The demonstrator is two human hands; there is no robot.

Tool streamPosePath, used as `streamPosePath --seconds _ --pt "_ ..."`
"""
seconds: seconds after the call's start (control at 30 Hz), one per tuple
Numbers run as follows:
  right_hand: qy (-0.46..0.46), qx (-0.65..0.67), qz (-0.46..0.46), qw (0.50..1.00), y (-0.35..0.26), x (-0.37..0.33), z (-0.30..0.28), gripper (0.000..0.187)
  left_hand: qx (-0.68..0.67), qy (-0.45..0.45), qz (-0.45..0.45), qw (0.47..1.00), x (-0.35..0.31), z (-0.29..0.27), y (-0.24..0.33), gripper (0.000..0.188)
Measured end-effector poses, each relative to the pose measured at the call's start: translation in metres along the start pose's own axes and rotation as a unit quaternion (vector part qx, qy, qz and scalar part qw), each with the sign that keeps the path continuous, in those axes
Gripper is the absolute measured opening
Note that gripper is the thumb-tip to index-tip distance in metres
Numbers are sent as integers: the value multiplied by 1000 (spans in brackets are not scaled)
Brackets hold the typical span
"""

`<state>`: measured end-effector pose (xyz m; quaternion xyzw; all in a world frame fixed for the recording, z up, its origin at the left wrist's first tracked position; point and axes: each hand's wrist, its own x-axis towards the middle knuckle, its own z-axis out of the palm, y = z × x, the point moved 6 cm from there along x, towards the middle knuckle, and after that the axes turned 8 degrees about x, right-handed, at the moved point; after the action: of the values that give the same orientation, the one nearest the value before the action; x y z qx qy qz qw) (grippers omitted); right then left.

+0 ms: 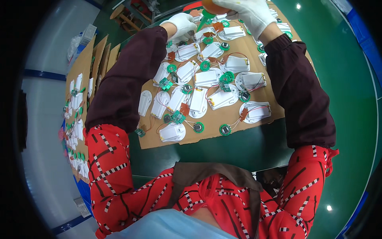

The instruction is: Applying a liquid substance from a dispensing bottle to small plastic and electronic components arranged on cardboard sheets.

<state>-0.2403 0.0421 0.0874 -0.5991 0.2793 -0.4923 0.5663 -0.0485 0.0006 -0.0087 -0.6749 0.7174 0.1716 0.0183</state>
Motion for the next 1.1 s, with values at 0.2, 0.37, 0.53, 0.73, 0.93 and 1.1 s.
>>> streamPosePath --seconds 0.2,0.37,0.53,0.73,0.93,1.1 --pt "-4 -40 -25 999 13 6 11 48 -37 -13 36 999 -3 -2 -3 24" --pt "4 -144 -5 990 10 3 19 41 -100 12 51 994 -16 -3 -4 21" --pt "27 -141 -15 989 15 2 19 40 -65 30 25 997 -29 -12 1 19" --pt "31 -252 23 967 8 -2 25 39 -75 49 21 996 -38 -11 -1 24" --pt "3 -109 -37 993 25 5 23 38 -42 36 33 998 -40 -11 2 25" --pt "-7 -176 8 984 39 8 20 43 64 66 61 994 -41 -16 4 26"
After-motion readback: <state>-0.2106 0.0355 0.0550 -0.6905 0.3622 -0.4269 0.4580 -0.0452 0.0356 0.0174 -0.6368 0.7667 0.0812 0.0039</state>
